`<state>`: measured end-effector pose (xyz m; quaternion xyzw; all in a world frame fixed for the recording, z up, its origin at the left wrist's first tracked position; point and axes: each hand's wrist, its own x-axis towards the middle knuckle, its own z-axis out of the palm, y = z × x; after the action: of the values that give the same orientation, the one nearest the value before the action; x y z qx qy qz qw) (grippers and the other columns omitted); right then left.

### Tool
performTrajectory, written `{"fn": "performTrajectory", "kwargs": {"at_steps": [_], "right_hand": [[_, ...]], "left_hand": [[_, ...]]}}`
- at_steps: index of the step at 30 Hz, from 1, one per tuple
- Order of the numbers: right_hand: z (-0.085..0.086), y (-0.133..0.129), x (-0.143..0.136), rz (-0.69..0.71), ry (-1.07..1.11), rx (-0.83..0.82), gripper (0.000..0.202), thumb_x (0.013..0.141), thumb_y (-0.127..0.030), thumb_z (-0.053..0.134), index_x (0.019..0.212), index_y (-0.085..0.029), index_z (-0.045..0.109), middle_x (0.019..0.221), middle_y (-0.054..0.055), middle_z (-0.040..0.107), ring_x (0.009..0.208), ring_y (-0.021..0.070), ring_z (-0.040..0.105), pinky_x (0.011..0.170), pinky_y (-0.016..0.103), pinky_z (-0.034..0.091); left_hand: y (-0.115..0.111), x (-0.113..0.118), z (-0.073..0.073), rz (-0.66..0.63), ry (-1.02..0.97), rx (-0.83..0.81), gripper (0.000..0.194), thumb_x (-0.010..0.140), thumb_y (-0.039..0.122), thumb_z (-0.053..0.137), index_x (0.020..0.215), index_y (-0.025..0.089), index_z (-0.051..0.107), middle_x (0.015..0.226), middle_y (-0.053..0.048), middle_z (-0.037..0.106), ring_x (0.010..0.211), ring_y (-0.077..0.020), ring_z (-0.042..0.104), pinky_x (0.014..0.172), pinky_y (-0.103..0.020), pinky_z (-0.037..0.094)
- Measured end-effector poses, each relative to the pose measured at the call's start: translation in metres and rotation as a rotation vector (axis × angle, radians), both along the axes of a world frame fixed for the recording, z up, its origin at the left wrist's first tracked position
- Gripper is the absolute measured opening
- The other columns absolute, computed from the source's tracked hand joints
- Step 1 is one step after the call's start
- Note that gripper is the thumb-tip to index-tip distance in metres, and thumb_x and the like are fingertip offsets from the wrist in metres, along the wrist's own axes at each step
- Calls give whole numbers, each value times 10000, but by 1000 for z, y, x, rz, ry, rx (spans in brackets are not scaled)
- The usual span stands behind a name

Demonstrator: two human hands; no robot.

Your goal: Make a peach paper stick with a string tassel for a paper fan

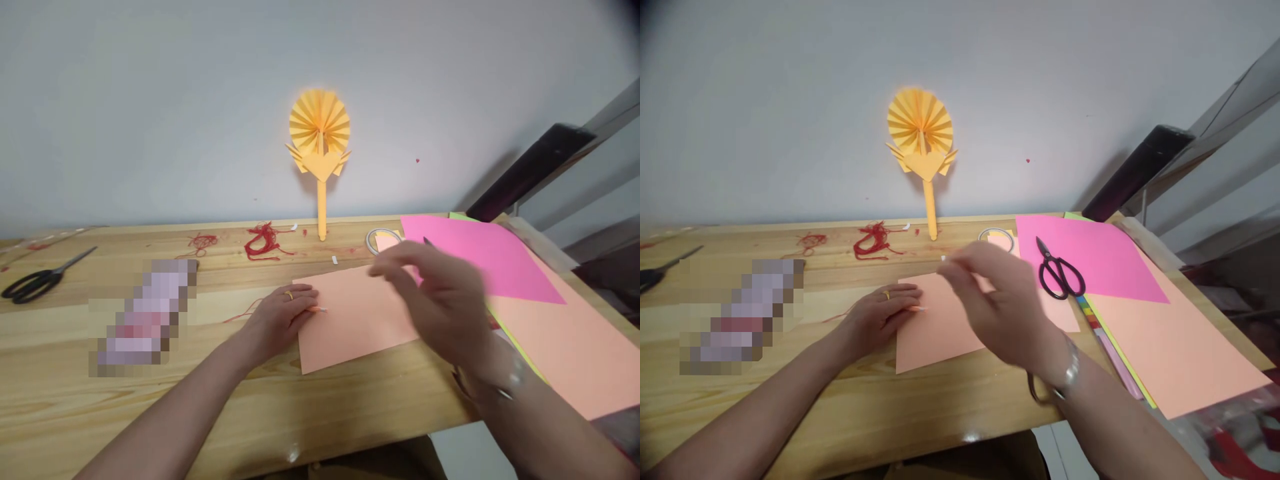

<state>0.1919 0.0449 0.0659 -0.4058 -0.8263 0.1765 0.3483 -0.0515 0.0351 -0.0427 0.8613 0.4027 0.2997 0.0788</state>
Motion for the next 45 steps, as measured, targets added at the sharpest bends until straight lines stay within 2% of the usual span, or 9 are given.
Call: {"fn": "performTrajectory", "kwargs": {"at_steps": [3, 5, 10, 15, 19, 23, 27, 36, 45], "right_hand": [[-27, 13, -9, 187, -284, -3, 267, 892, -290, 564, 1142, -212, 621, 1168, 80, 622, 1124, 231, 535, 947, 389, 449], [-47, 18, -13, 281, -462, -42, 566, 821, -429, 644, 1317, -197, 499, 1381, 111, 473, 1281, 277, 404, 1039, 436, 372], [-74, 11, -14, 286, -669, -138, 905, 722, -670, 617, 1441, -200, 330, 1522, 133, 234, 1396, 358, 165, 1101, 529, 233], [-72, 6, -5, 235, -721, -153, 891, 743, -677, 584, 1446, -195, 323, 1529, 134, 211, 1399, 362, 148, 1100, 557, 206], [-64, 11, 2, 204, -687, -134, 776, 748, -583, 647, 1386, -204, 420, 1477, 134, 332, 1366, 362, 245, 1078, 562, 254], [-52, 14, -6, 145, -481, -198, 433, 855, -374, 604, 1243, -187, 558, 1325, 119, 523, 1238, 287, 452, 1011, 464, 384], [-51, 12, -24, 84, -164, -436, 321, 850, -257, 604, 1161, -179, 605, 1053, 63, 668, 943, 191, 608, 839, 345, 481], [-54, 21, -39, 74, 56, -853, 256, 818, -379, 582, 707, -159, 656, 696, 23, 663, 649, 132, 588, 596, 254, 441], [-44, 24, -40, 15, 25, -848, 287, 778, -356, 589, 574, -155, 615, 587, 27, 624, 521, 99, 504, 465, 217, 362]], "left_hand": [[-2, 0, 4, 91, -21, 47, 191, 877, 236, 514, 978, 210, 674, 1039, -72, 723, 1007, -210, 650, 856, -368, 535], [-4, 1, 10, 223, -39, 49, 205, 884, 262, 503, 986, 207, 673, 1042, -74, 721, 940, -208, 667, 808, -360, 540], [-6, 0, 23, 472, -73, -115, 234, 899, 300, 479, 1019, 216, 662, 959, -32, 726, 815, -184, 660, 715, -314, 511], [-6, 1, 20, 395, -31, -117, 251, 894, 287, 477, 1003, 201, 686, 887, -48, 660, 797, -174, 622, 701, -298, 489], [-10, 4, 16, 302, 3, -155, 258, 905, 257, 444, 1026, 212, 667, 895, -40, 655, 804, -169, 621, 696, -297, 487], [-12, 7, 15, 259, 11, -181, 241, 895, 249, 459, 1040, 200, 645, 921, -47, 674, 835, -183, 631, 719, -314, 491], [-14, 10, 18, 220, -38, -201, 226, 887, 259, 473, 1021, 190, 641, 890, -45, 679, 803, -174, 634, 689, -301, 492], [-17, 17, 29, 208, -200, -301, 185, 866, 295, 533, 960, 207, 667, 805, -17, 686, 733, -143, 623, 653, -260, 477], [-18, 27, 39, 306, -82, -179, 253, 858, 363, 535, 1020, 209, 655, 839, -30, 717, 715, -175, 647, 623, -289, 481]]}}
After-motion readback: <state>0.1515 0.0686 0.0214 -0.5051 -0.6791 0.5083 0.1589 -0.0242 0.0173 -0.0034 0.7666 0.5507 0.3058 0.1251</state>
